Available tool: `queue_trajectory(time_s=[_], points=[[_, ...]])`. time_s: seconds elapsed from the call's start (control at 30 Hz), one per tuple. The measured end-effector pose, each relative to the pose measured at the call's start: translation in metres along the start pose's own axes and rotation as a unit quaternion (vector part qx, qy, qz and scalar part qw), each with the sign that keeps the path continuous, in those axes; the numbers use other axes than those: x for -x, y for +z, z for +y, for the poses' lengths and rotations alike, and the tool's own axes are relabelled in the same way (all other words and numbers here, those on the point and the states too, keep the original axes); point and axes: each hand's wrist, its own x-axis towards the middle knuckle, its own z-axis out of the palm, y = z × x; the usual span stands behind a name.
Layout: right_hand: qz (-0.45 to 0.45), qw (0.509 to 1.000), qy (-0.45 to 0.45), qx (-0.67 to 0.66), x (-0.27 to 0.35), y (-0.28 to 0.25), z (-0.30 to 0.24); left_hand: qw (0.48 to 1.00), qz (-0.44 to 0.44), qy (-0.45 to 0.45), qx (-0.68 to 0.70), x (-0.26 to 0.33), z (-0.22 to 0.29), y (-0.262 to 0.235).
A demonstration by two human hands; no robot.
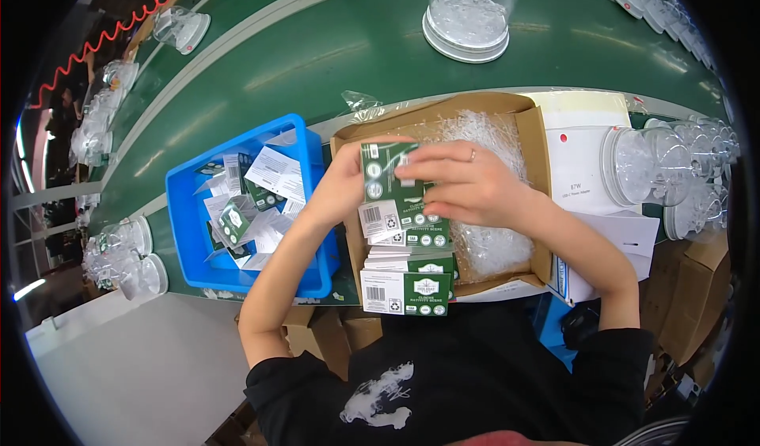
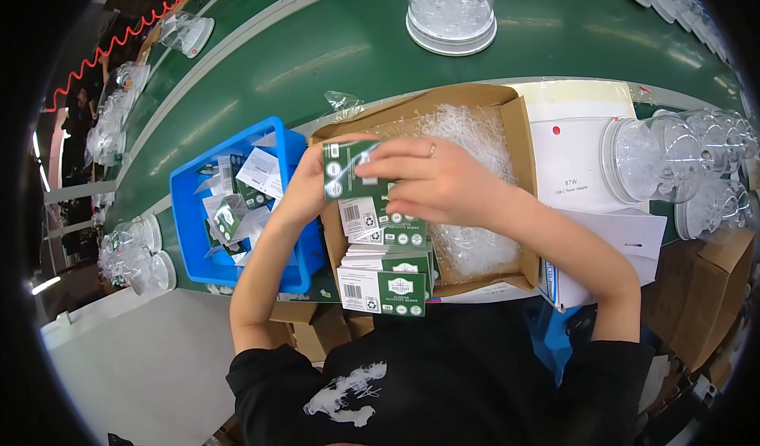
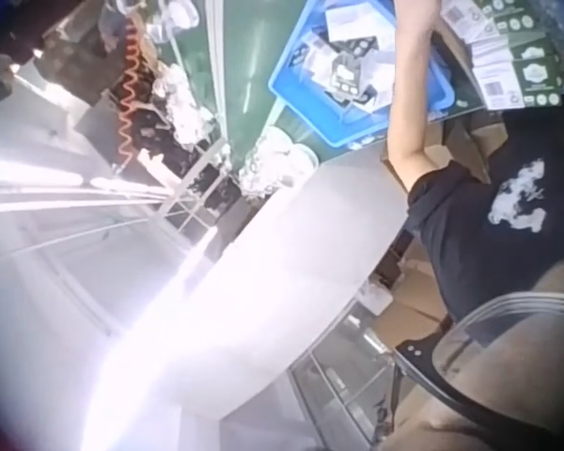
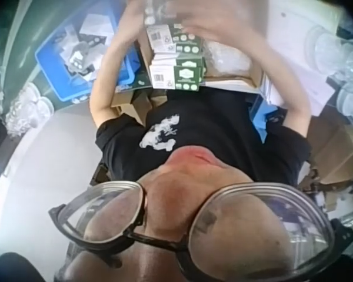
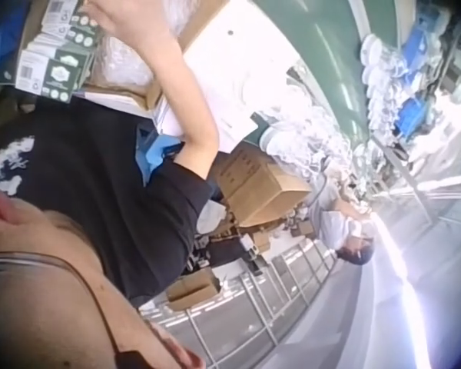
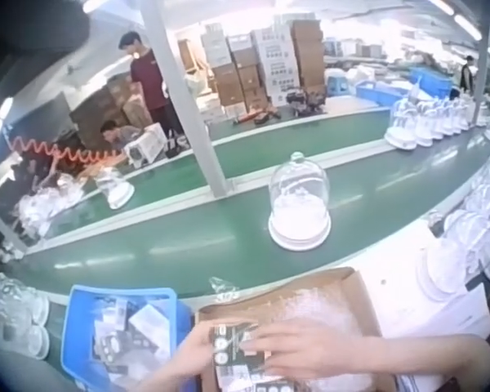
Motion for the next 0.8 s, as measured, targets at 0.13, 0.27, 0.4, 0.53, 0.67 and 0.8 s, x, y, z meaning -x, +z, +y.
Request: queue_trajectory(time_s=[0.13, 0.27, 0.4, 0.53, 0.67, 0.8], points=[[0.014, 0.999, 0.045, -0.012, 0.001, 0.001, 0.006, 0.943, -0.077, -0.05, 0.319, 0.0, 0.008, -0.005], [0.027, 0.986, 0.119, -0.114, 0.008, 0.003, 0.009, 0.992, 0.049, -0.115, 0.032, -0.001, 0.005, 0.003], [0.131, 0.918, 0.312, -0.205, 0.011, -0.001, 0.008, 0.996, 0.059, -0.068, -0.001, 0.001, -0.001, 0.003], [0.183, 0.808, 0.393, -0.399, 0.024, -0.008, 0.017, 0.991, 0.098, 0.004, -0.087, -0.002, 0.002, 0.02], [0.215, 0.755, 0.413, -0.462, 0.02, 0.001, 0.021, 0.968, 0.144, 0.054, -0.198, -0.002, -0.007, 0.017], [0.2, 0.734, 0.397, -0.513, 0.018, -0.005, 0.018, 0.941, 0.1, 0.107, -0.306, -0.001, -0.002, 0.024]])
